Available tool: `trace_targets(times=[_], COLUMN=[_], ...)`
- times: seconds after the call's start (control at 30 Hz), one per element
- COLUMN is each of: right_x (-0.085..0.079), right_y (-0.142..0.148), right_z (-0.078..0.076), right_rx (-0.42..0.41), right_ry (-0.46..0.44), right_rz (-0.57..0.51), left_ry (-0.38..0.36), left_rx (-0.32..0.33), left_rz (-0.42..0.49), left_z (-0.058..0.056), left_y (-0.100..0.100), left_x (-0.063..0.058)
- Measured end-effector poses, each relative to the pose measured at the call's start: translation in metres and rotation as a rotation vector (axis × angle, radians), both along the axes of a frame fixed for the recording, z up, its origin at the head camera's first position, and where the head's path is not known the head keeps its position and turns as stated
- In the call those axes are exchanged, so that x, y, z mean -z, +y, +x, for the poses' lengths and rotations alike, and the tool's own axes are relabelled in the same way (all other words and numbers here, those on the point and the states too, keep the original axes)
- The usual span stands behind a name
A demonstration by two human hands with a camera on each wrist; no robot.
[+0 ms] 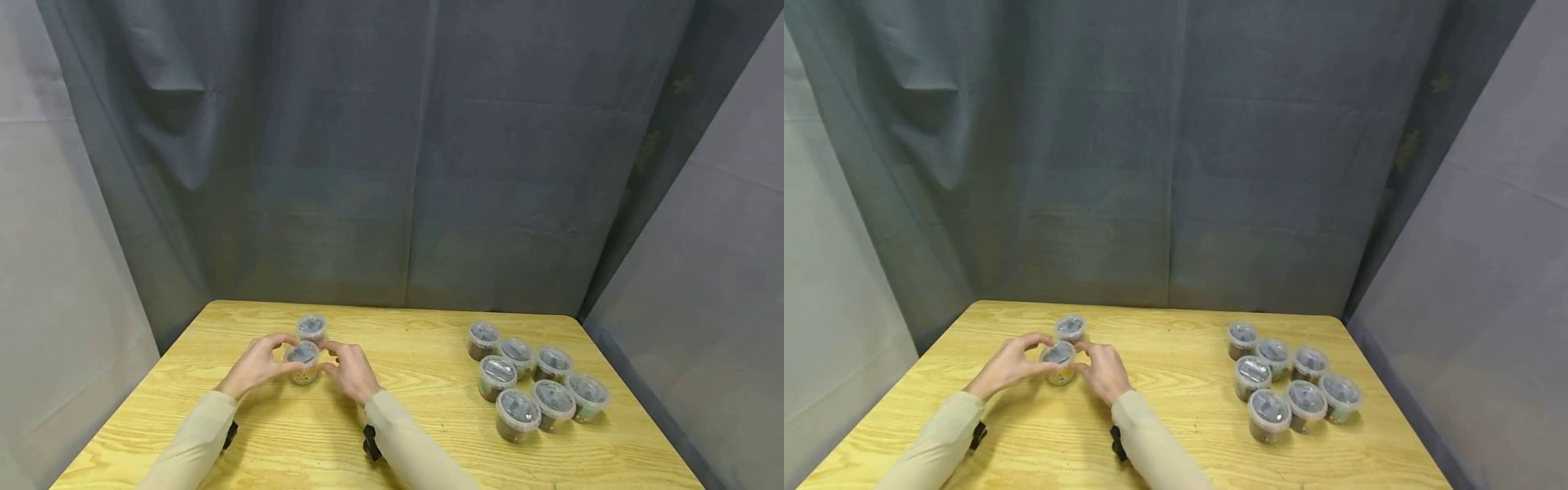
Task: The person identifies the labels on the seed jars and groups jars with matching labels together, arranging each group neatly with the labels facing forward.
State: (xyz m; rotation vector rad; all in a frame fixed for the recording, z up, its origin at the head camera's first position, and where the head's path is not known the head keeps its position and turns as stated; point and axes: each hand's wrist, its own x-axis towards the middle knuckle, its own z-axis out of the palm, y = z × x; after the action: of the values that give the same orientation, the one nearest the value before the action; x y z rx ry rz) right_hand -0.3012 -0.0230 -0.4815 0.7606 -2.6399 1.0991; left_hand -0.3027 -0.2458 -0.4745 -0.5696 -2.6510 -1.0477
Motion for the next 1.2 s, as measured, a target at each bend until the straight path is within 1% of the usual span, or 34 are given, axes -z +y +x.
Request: trace_targets(times=[0.1, 0.2, 0.37, 0.43, 0.57, 0.63, 0.77, 0.93, 1.1, 1.2], right_x=[-0.002, -0.003, -0.008, -0.01, -0.013, -0.014, -0.018, -0.022, -0.026, -0.03], right_y=[0.01, 0.022, 0.042, 0.051, 0.069, 0.079, 0.097, 0.122, 0.147, 0.16], right_z=[0.0, 0.001, 0.001, 0.003, 0.008, 0.01, 0.013, 0.017, 0.024, 0.029], right_rx=[0.028, 0.071, 0.127, 0.14, 0.161, 0.171, 0.191, 0.231, 0.278, 0.295], right_ry=[0.007, 0.018, 0.025, 0.021, 0.0, -0.014, -0.02, -0.015, -0.013, 0.013], right_rz=[0.019, 0.053, 0.097, 0.093, 0.076, 0.074, 0.066, 0.069, 0.082, 0.085], left_ry=[0.037, 0.08, 0.167, 0.181, 0.2, 0.212, 0.227, 0.225, 0.217, 0.22], left_rx=[-0.031, -0.048, -0.052, -0.054, -0.076, -0.075, -0.04, 0.007, 0.037, 0.075], left_rz=[0.006, 0.0, -0.003, 0.003, -0.031, -0.036, -0.01, 0.031, 0.035, 0.042], left_z=[0.002, 0.006, 0.01, 0.01, 0.011, 0.011, 0.01, 0.01, 0.012, 0.011], left_y=[0.01, 0.022, 0.045, 0.054, 0.072, 0.081, 0.102, 0.128, 0.151, 0.164], left_x=[-0.003, -0.005, -0.006, -0.006, -0.004, -0.003, -0.002, 0.001, 0.004, 0.004])
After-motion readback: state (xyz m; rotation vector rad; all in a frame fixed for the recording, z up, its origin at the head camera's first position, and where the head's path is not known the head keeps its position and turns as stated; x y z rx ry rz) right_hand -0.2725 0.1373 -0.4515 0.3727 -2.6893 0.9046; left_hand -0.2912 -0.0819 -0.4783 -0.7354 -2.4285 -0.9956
